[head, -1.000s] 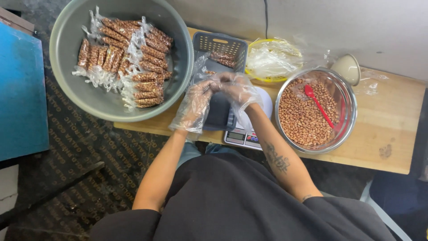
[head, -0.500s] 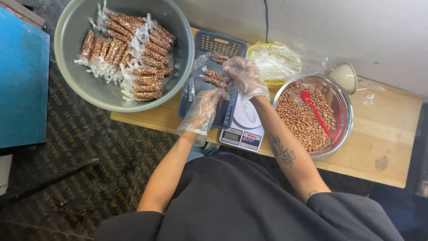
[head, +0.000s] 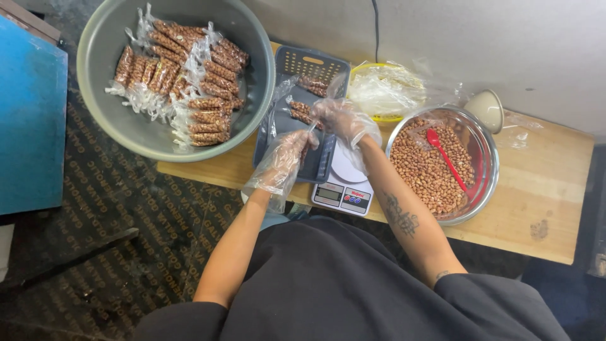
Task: The person places small plastic bags filled with peanut brittle into a grey bin by hand, occasionally moving the bin and checking a small scale.
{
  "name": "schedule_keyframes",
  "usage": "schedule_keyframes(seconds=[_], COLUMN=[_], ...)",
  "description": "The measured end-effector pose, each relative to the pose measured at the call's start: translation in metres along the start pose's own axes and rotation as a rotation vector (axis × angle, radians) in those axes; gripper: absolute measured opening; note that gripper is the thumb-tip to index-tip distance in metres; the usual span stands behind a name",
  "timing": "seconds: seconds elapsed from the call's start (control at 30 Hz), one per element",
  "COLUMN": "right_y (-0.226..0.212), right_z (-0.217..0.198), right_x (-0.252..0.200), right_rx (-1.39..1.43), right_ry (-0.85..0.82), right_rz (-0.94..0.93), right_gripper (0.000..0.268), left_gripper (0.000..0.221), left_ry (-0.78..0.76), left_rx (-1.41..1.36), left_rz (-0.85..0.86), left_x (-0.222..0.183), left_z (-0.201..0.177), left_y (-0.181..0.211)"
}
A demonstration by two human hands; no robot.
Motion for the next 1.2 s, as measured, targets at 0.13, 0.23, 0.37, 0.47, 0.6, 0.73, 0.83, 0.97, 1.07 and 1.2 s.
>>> schedule_keyframes(seconds=[0.13, 0.23, 0.37, 0.47, 0.6, 0.73, 0.83, 0.97, 1.07, 1.2], right_y=[0.032, 0.027, -0.001, -0.021, 0.015, 0.027, 0.035, 0.078, 0.088, 0.042], right_z=[-0.02, -0.017, -0.013, 0.001, 0.008, 0.012, 0.02, -0.024, -0.043, -0.025], right_x=[0.062, 0.068, 0.052, 0.024, 0.041, 0.036, 0.033, 0.078, 0.098, 0.051], right_rx=[0.057, 0.095, -0.276, -0.578, -1.365, -1.572, -1.877, -2.059, -1.761, -1.112], right_ry=[-0.039, 0.017, 0.205, 0.247, 0.067, 0.115, 0.128, 0.201, 0.253, 0.148], right_rz=[-0.032, -0.047, -0.226, -0.466, -1.073, -0.997, -0.892, -0.975, -1.098, -0.736], right_gripper=[0.017, 0.017, 0.027, 0.033, 0.018, 0.012, 0.009, 0.012, 0.009, 0.018], left_gripper=[0.026, 0.019, 0.021, 0.017, 0.012, 0.017, 0.008, 0.012, 0.016, 0.011], left_ry=[-0.012, 0.077, 0.16, 0.07, -0.12, -0.17, -0.207, -0.27, -0.286, -0.214], left_rx=[-0.115, 0.048, 0.218, 0.285, 0.301, 0.356, 0.258, 0.18, 0.11, 0.173], left_rz=[0.037, -0.006, -0.102, -0.033, 0.117, 0.165, 0.2, 0.275, 0.29, 0.086], left_x=[0.002, 0.002, 0.012, 0.024, 0.038, 0.047, 0.05, 0.029, 0.013, 0.03], left_z=[-0.016, -0.029, -0.043, -0.052, -0.052, -0.058, -0.065, -0.071, -0.071, -0.067], left_y=[0.01, 0.026, 0.025, 0.019, 0.01, 0.003, 0.003, 0.052, 0.088, 0.076])
Point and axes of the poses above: each hand's wrist, its own x-axis towards the middle knuckle, its own z-axis out of the palm, y = z × x, the point moved 2 cm from there along x, towards the middle knuckle, and after that the axes turned 5 degrees about y, right-handed, at the moved point
